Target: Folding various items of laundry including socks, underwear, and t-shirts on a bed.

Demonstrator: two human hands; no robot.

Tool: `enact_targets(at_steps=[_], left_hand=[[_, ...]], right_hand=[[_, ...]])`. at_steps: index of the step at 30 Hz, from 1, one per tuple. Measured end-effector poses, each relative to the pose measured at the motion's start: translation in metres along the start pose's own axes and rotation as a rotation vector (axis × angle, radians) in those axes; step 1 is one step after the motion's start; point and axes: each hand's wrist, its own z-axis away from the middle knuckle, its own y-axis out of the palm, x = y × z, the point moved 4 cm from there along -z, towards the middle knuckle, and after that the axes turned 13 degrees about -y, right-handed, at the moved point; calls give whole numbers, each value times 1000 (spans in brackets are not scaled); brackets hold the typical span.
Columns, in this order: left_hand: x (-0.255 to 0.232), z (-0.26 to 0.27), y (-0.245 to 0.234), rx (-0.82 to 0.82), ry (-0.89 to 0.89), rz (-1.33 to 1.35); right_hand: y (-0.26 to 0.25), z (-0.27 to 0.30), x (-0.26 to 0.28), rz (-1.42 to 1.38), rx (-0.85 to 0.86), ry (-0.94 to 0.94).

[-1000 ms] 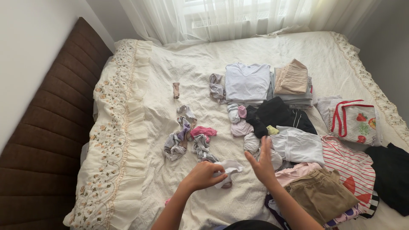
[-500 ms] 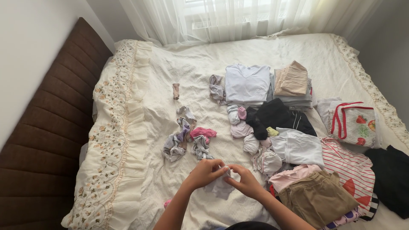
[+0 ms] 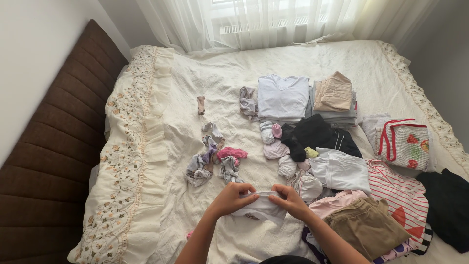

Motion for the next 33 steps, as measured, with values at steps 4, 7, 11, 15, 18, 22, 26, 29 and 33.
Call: enact_targets(at_steps=[4,7,11,15,18,22,26,29,33], left_hand=[[1,4,-5,-4,0,20],[-8,9,-11,5,30,-88],[-6,13,-11,8,104,-220],[6,10,-9,-108,229,-468],[12,5,-9,-200,168,-582],[18,-3,-13,-374,-32,-714],[42,-16,-4,-375,-145,-726],[67,-25,12,-413,-209,-688],[125,-49,51,-534,-180,-195]], right_hand=[[-9,1,19,170,-21,-174],[-13,0,59,338,20,-379],[-23,-5,83,551,150,-433],[-28,-10,90,898,293,-374],[-26,-13,92,1044,259,-329],[-24,-18,89,1182,101,-319],[-21,-22,64,1246,58,-346],[-11,-26,66,1205,-35,-273],[11,-32,69,1068,-186,-239]])
